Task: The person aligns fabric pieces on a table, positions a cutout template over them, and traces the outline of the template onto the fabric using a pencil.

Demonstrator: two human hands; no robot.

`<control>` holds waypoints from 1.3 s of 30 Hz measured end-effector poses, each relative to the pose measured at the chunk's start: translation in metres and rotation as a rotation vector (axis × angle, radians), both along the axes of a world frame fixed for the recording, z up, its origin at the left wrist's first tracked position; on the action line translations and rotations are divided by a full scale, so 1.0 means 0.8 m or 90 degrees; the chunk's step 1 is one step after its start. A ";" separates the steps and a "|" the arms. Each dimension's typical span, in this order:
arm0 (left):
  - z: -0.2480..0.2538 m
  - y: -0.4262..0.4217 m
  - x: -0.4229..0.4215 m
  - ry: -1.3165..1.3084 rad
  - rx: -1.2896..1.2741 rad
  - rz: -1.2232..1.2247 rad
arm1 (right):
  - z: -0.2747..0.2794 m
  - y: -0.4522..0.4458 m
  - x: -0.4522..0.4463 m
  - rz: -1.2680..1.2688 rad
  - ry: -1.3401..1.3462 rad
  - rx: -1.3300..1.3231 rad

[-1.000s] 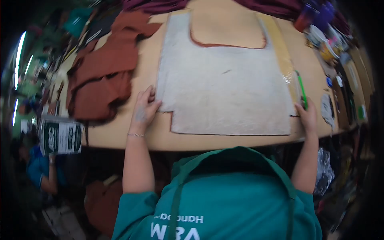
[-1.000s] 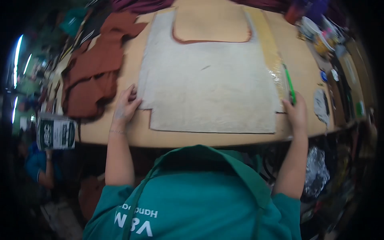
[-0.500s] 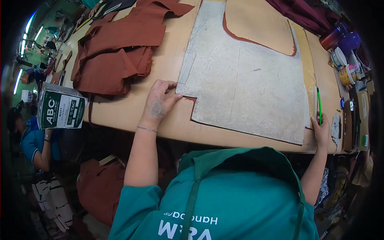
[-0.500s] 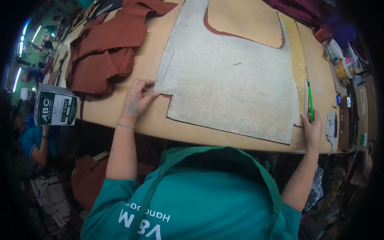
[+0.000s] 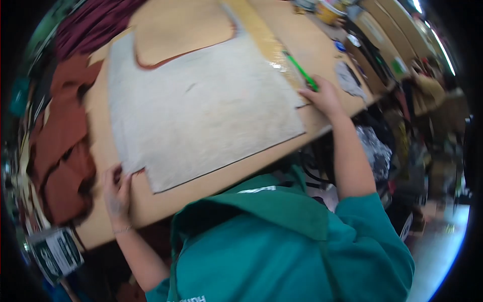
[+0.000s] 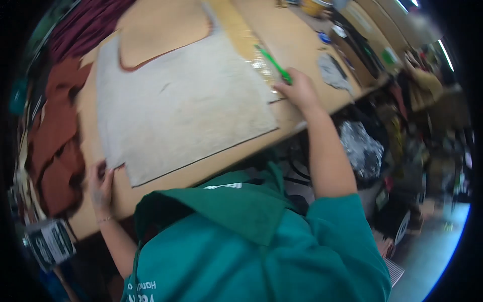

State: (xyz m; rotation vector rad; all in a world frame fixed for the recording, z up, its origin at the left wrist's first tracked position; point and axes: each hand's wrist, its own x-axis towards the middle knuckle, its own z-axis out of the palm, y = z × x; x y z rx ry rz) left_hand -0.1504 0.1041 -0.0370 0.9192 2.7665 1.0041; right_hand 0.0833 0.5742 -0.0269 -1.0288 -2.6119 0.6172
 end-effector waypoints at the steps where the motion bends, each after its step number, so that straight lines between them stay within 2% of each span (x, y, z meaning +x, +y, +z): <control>1: -0.006 -0.005 -0.003 -0.020 0.021 -0.004 | 0.008 -0.002 0.000 0.014 -0.009 -0.005; 4: -0.006 -0.003 -0.002 -0.057 0.024 0.016 | 0.010 0.010 0.004 0.020 -0.025 -0.106; 14: -0.007 -0.009 -0.007 -0.122 0.048 0.029 | 0.008 0.010 0.008 0.049 -0.011 -0.126; 25: 0.006 -0.002 -0.006 -0.078 -0.017 0.029 | 0.006 0.011 0.007 0.061 0.021 -0.107; 29: 0.010 -0.003 -0.010 -0.124 -0.020 0.028 | -0.002 0.034 0.012 0.041 0.099 -0.235; 32: 0.002 -0.014 -0.024 -0.206 0.097 0.078 | 0.016 0.043 0.023 -0.072 0.205 -0.371; 34: 0.002 -0.019 -0.031 -0.134 0.099 0.066 | 0.024 0.042 0.029 -0.188 0.320 -0.413; 36: -0.002 -0.018 -0.039 -0.026 0.146 0.014 | 0.028 0.032 0.030 -0.191 0.518 -0.540; 38: 0.002 -0.018 -0.052 0.190 -0.039 -0.063 | 0.019 0.022 0.013 -0.129 0.690 -0.719; 39: 0.001 -0.010 -0.052 0.232 -0.066 -0.052 | 0.028 -0.007 -0.009 -0.159 0.641 -0.708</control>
